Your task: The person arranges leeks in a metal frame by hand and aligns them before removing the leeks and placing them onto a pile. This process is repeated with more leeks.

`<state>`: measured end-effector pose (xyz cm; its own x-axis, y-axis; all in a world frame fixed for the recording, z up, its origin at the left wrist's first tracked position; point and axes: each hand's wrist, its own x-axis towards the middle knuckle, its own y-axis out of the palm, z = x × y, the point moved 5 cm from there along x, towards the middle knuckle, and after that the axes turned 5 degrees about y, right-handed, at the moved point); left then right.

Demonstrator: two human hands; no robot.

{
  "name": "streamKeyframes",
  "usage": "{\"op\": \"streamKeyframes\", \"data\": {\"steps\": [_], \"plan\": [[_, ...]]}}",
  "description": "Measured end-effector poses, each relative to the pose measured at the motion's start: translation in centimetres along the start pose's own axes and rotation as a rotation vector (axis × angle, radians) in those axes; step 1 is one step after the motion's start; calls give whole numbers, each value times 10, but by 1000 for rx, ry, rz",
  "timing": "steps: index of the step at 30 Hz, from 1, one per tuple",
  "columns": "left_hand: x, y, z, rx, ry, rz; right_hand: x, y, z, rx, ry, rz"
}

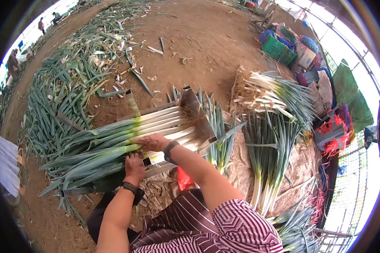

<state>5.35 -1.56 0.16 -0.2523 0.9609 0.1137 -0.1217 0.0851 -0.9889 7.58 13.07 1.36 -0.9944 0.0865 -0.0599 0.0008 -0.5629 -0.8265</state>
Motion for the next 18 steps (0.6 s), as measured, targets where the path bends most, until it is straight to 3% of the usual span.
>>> {"op": "streamKeyframes", "data": {"steps": [5, 6, 9, 12, 15, 18], "plan": [[-3, -13, -2, -101, 65, -168, -2, 36, -27, 146, -19, -53], [-3, -23, -2, -91, 82, -230, -8, 18, -10, 79, 88, 59], [-10, -20, -1, 1, 75, -349, -5, 28, -18, 117, -18, 36], [-8, -23, -2, -47, 21, -121, 2, 36, -22, 30, 44, 138], [-3, -45, -4, 218, 31, -257, -1, 28, -14, 32, 50, 180], [10, -47, 19, 164, -85, 17, -10, 21, -7, 43, 109, 249]]}}
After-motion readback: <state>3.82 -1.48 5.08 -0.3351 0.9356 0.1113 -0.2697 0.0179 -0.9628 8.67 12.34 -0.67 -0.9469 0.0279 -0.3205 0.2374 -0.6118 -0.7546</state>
